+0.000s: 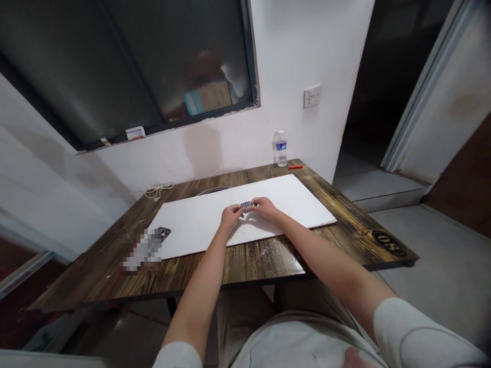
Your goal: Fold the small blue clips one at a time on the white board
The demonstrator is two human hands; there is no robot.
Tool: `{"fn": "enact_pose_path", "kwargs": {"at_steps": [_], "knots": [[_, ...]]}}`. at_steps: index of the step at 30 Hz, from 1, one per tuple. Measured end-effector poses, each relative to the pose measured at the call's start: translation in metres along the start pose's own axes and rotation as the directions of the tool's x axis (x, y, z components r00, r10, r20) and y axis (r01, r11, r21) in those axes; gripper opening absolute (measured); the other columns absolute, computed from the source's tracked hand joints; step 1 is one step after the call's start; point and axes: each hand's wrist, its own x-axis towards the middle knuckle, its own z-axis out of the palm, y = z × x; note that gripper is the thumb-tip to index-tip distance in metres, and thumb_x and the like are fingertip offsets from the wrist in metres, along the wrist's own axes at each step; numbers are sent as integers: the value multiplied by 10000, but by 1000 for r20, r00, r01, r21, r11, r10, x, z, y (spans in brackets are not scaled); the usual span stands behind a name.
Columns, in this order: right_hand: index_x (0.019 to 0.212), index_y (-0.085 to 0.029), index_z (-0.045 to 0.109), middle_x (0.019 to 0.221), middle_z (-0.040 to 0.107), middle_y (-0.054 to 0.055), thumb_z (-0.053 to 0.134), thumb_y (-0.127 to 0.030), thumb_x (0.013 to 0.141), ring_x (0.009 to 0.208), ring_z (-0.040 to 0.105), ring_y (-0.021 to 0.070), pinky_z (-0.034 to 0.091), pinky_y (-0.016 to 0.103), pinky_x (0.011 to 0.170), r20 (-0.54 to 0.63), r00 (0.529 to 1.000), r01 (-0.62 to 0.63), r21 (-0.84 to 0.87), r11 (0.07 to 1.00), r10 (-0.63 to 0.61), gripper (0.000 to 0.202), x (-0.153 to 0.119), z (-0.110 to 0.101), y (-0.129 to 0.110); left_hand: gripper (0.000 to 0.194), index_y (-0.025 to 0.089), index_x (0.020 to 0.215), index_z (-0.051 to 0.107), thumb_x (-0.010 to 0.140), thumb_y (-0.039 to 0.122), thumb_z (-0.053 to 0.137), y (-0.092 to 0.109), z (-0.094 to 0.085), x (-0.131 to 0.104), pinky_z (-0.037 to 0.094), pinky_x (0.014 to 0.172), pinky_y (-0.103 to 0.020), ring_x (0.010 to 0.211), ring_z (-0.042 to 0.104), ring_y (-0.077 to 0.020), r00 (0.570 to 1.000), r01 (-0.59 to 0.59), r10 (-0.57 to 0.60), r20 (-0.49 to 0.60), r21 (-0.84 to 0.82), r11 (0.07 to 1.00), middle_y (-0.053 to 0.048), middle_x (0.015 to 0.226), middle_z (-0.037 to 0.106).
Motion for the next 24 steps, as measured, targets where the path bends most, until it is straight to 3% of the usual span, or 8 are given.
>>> {"fn": "enact_pose_path", "kwargs": {"at_steps": [6, 11, 15, 19, 22, 24], "knots": [[618, -174, 640, 604, 621, -11, 670, -409, 676, 627, 551, 149, 384, 264, 608, -29, 999, -27, 92, 995, 30, 243, 4, -6, -2, 381, 156, 677, 671, 706, 536, 668, 0, -1, 1, 405, 578, -256, 554, 523, -136, 999, -24, 26, -39, 44, 999, -15, 570, 608], [846, -199, 647, 690, 681, 0, 719, -312, 653, 667, 614, 171, 431, 272, 614, -227, 969, -79, 104, 991, 101, 235, 8, -22, 4, 363, 161, 686, 674, 673, 523, 691, -1, 0, 2, 429, 566, -270, 553, 539, -145, 992, 18, -16, -125, 13, 1000, -11, 553, 605], [748, -209, 621, 705, 676, 3, 751, -296, 660, 680, 589, 168, 398, 277, 633, -338, 940, -97, -151, 984, 41, 179, 3, -33, 12, 360, 158, 697, 680, 654, 515, 706, 0, 1, 2, 432, 560, -265, 552, 543, -142, 984, 58, -60, -169, -14, 998, -3, 544, 596], [597, -209, 616, 650, 648, 25, 779, -290, 675, 722, 557, 189, 341, 312, 695, -322, 947, -162, -471, 867, 2, 198, -3, -34, 17, 335, 155, 716, 689, 657, 484, 714, 1, 1, 1, 430, 558, -263, 537, 536, -132, 978, 81, -85, -191, -30, 996, -1, 542, 597], [595, -203, 643, 715, 659, 64, 780, -315, 700, 791, 542, 219, 319, 331, 713, -322, 946, -170, -566, 807, -27, 206, -3, -33, 18, 326, 157, 706, 682, 656, 477, 714, 1, 1, 1, 430, 561, -267, 532, 538, -132, 977, 92, -96, -191, -28, 995, -3, 541, 600], [632, -199, 664, 782, 663, 81, 745, -349, 748, 804, 528, 219, 318, 332, 711, -336, 940, -143, -555, 820, -63, 206, -1, -32, 17, 328, 160, 698, 676, 654, 483, 713, 1, 1, 0, 430, 563, -273, 532, 541, -138, 978, 93, -95, -188, -21, 995, -5, 542, 603]]}}
